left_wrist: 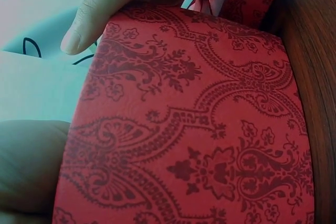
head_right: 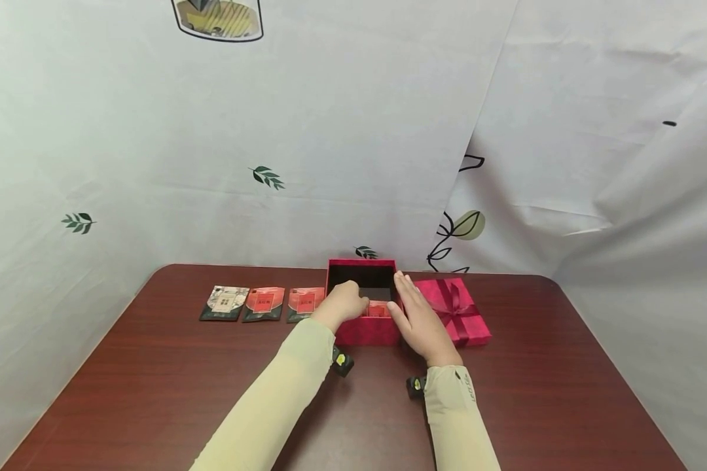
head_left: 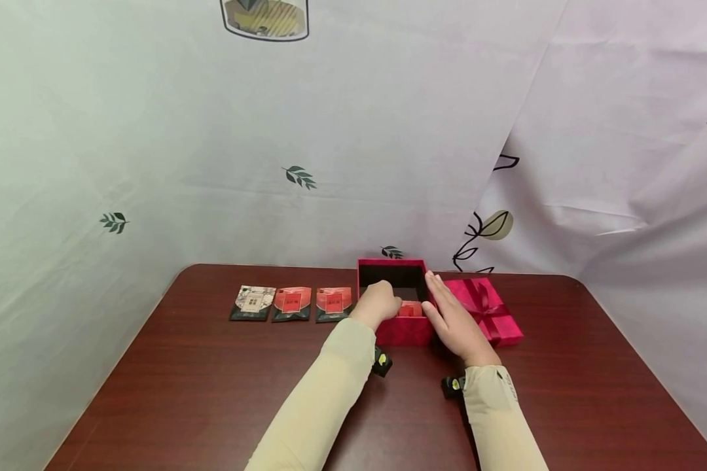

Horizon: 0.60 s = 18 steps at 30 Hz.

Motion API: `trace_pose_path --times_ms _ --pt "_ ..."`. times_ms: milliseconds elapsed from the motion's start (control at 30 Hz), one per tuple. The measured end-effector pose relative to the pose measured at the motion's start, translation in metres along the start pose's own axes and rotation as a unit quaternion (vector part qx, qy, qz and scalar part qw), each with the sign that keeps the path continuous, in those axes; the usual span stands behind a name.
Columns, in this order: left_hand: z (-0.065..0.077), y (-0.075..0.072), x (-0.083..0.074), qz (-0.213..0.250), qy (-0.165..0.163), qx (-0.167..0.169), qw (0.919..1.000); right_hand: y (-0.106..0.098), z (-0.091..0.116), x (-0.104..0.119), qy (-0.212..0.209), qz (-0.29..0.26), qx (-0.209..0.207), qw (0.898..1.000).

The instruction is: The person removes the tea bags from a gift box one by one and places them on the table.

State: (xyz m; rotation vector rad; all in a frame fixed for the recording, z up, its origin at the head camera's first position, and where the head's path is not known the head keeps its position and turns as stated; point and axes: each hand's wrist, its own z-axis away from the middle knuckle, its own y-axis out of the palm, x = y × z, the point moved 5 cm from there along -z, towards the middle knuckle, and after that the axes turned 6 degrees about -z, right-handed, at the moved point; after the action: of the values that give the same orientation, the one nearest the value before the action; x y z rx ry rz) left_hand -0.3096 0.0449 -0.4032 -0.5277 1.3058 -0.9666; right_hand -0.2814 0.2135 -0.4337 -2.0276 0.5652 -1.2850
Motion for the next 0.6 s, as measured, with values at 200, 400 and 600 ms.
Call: trace_pose_path --times_ms 200,400,600 --pt "-0.0014 0.0011 0.0011 0.007 0.001 0.001 1.0000 0.0005 -0.0001 0.0002 -0.002 0.000 -0.004 1.000" --pt "-0.0017 0.0002 0.0015 0.018 0.001 -0.005 0.9998 0.0011 -0.0002 -0.0010 -0.002 -0.002 -0.002 1.000" --pt "-0.0020 -0.0021 0.0023 0.031 0.002 -0.022 0.9993 0.0009 -0.0002 -0.0011 -0.005 0.001 0.001 1.000"
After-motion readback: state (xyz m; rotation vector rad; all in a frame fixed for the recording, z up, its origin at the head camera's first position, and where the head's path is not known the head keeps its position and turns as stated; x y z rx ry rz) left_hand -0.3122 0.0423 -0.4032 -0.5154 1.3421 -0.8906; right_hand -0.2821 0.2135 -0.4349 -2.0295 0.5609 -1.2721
